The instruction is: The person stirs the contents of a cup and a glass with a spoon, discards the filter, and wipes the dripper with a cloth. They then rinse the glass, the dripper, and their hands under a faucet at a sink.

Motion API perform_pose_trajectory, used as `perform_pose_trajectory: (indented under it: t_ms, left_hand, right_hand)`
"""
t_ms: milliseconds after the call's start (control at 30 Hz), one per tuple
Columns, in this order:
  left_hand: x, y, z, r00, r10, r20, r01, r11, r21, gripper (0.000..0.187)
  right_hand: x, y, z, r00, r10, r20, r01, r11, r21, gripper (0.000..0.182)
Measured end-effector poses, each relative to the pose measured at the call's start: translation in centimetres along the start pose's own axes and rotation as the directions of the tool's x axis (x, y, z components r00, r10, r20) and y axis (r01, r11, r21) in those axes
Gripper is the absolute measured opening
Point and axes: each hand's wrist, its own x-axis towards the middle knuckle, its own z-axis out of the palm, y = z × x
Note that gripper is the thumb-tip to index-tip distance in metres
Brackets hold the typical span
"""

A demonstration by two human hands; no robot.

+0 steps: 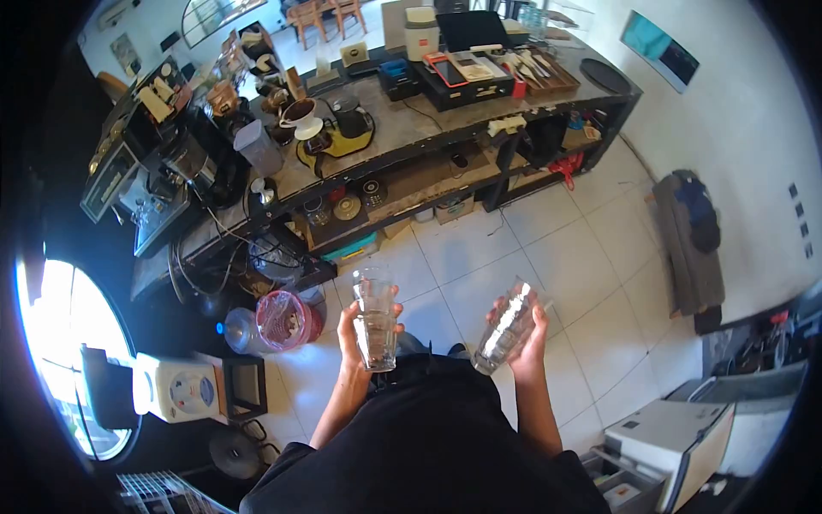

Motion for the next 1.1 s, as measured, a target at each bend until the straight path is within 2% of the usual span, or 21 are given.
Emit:
perform_pose_trajectory:
  t_ms: [67, 100, 167, 233, 367, 500, 533, 667, 767, 833, 933, 1100]
  left_hand:
    - [-1.9, 0.6, 1.1, 0.985, 0.107, -0.132, -0.106, 0.994, 0.01, 0.056]
    - [5.0, -0.4, 1.9, 0.988, 0.137, -0.071, -0.141, 0.988, -0.061, 0.056]
    - [6.1, 1.5, 1.9, 0.971, 0.224, -0.082, -0.223, 0.975, 0.016, 0.071]
    - [8.2, 3.9, 1.3, 0.956, 0.281, -0.082, -0.278, 0.96, 0.046, 0.073]
    - [13.0, 7.8, 0.4, 0.945, 0.312, -0.102, -0.309, 0.95, 0.044, 0.074]
    - [17.8, 13.4, -0.5, 0.941, 0.324, -0.1, -0.316, 0.945, 0.089, 0.074]
    - [18.7, 15.0, -1.4, 0.96, 0.274, -0.051, -0.275, 0.961, -0.012, 0.067]
    - [22.5, 20.5, -1.3, 0.942, 0.333, -0.043, -0.332, 0.943, 0.016, 0.069]
    - [24.1, 23.9, -1.0, 0.937, 0.347, -0.035, -0.348, 0.937, -0.016, 0.068]
    - [25.1, 25.6, -1.0, 0.93, 0.367, -0.039, -0.368, 0.929, -0.03, 0.068]
    - [26.8, 27.2, -1.4, 0.909, 0.415, -0.031, -0.416, 0.904, -0.1, 0.071]
    - [29.4, 29.3, -0.8, 0.872, 0.483, -0.08, -0.489, 0.866, -0.107, 0.07]
  right_hand:
    - [0.7, 0.0, 1.2, 0.998, 0.057, 0.026, -0.058, 0.998, 0.018, 0.053]
    - [7.7, -3.3, 2.1, 0.997, 0.026, 0.079, -0.021, 0.998, -0.061, 0.053]
    - [10.9, -1.9, 4.1, 0.997, 0.065, 0.032, -0.066, 0.998, 0.003, 0.053]
    - [14.6, -0.2, 6.6, 0.996, 0.093, 0.018, -0.093, 0.995, 0.026, 0.055]
    - [21.1, 2.7, 9.0, 0.99, 0.14, -0.031, -0.138, 0.989, 0.06, 0.057]
    - [26.5, 5.4, 11.3, 0.99, 0.09, -0.112, -0.088, 0.996, 0.023, 0.057]
    - [28.0, 6.0, 12.1, 0.987, 0.07, -0.148, -0.07, 0.998, 0.01, 0.057]
    - [33.7, 7.7, 14.3, 0.986, 0.064, -0.151, -0.047, 0.992, 0.12, 0.052]
    - [37.2, 8.2, 17.2, 0.978, 0.004, -0.207, 0.015, 0.996, 0.091, 0.047]
    - [39.7, 8.5, 18.2, 0.985, -0.013, -0.171, 0.023, 0.998, 0.059, 0.043]
    - [43.6, 9.0, 20.5, 0.978, -0.025, -0.207, 0.025, 1.0, -0.003, 0.041]
    - [50.5, 10.7, 24.0, 0.991, -0.065, -0.113, 0.055, 0.995, -0.089, 0.044]
